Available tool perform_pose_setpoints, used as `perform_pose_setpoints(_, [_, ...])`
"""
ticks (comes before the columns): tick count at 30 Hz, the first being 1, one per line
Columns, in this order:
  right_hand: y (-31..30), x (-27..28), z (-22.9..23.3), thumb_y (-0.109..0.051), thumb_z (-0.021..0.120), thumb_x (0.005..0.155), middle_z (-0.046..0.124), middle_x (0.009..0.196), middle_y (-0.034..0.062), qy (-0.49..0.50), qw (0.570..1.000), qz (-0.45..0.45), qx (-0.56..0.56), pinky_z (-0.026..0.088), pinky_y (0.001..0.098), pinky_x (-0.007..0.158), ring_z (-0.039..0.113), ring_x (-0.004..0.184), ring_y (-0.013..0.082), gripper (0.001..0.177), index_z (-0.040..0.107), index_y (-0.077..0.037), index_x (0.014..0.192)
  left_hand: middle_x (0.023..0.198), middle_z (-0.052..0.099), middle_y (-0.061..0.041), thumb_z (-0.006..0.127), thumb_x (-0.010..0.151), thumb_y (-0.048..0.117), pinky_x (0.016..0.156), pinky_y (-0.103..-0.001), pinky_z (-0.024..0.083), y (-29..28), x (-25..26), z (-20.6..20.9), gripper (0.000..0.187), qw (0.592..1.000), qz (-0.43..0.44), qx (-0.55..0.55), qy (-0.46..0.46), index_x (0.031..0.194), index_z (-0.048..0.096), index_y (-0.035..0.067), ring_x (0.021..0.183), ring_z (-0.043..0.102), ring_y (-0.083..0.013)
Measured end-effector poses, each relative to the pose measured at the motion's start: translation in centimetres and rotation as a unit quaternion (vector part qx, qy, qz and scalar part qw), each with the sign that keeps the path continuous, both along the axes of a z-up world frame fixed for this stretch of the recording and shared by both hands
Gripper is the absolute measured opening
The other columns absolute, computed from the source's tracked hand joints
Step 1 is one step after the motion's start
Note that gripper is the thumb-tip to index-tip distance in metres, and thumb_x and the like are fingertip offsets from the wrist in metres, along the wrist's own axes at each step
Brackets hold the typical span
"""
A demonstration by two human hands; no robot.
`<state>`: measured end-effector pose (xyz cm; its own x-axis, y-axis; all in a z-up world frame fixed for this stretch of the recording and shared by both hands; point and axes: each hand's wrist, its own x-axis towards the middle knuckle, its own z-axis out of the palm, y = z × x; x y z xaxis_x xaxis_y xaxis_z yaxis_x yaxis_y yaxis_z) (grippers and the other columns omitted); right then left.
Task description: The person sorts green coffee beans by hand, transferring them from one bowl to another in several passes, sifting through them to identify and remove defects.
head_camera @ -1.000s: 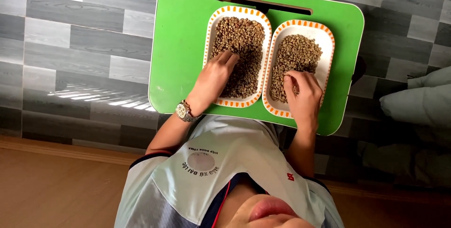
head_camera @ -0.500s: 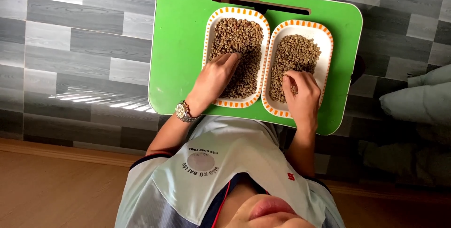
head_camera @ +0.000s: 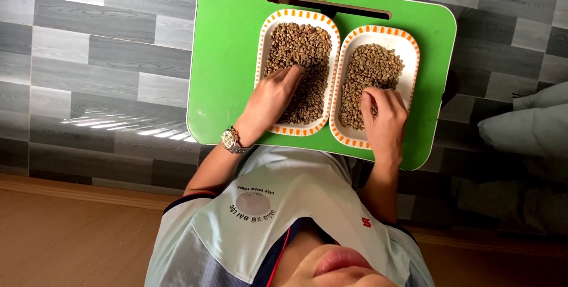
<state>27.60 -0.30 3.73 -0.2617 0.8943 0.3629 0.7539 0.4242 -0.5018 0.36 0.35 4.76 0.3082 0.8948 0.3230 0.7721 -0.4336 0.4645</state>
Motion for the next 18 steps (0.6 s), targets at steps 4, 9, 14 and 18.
perform_pose_setpoints(4, [-0.2, -0.3, 1.2, -0.002, 0.067, 0.106, 0.067, 0.091, 0.0152, -0.018, 1.0, -0.009, -0.002, 0.055, 0.0408, 0.069, 0.067, 0.085, 0.032, 0.005, 0.071, -0.002, 0.108, 0.081, 0.072, -0.022, 0.048, 0.103, -0.004, 0.076, -0.045, 0.065, 0.0, 1.1, -2.2, 0.015, 0.999, -0.006, -0.03, -0.017, 0.104, 0.059, 0.007, 0.084, 0.077, -0.037])
perform_pose_setpoints(9, [-0.3, -0.4, 1.2, -0.005, 0.068, 0.107, 0.067, 0.092, 0.0146, -0.043, 0.999, -0.023, -0.008, 0.056, 0.0398, 0.074, 0.067, 0.087, 0.0303, 0.006, 0.072, -0.001, 0.107, 0.086, 0.075, -0.02, 0.054, 0.099, -0.005, 0.072, -0.044, 0.064, -0.3, 3.8, -1.0, 0.016, 0.999, -0.041, 0.005, -0.012, 0.107, 0.061, 0.007, 0.082, 0.078, -0.0355])
perform_pose_setpoints(14, [-0.3, 0.3, 0.4, -0.005, 0.07, 0.105, 0.066, 0.091, 0.013, -0.051, 0.998, -0.027, -0.001, 0.056, 0.0391, 0.08, 0.067, 0.089, 0.0291, 0.004, 0.073, -0.001, 0.105, 0.084, 0.074, -0.02, 0.06, 0.094, -0.009, 0.073, -0.04, 0.064, -0.3, 6.6, -0.3, 0.018, 0.992, -0.106, 0.034, -0.052, 0.106, 0.061, 0.004, 0.084, 0.077, -0.0353])
perform_pose_setpoints(18, [-0.4, 0.6, 0.5, -0.008, 0.075, 0.103, 0.066, 0.093, 0.0098, -0.07, 0.997, -0.033, 0.021, 0.056, 0.0397, 0.084, 0.068, 0.093, 0.0286, 0.005, 0.073, -0.003, 0.103, 0.084, 0.074, -0.022, 0.062, 0.09, -0.017, 0.074, -0.043, 0.065, -0.4, 7.9, 2.3, 0.023, 0.988, -0.138, 0.022, -0.061, 0.104, 0.063, 0.001, 0.084, 0.077, -0.0378])
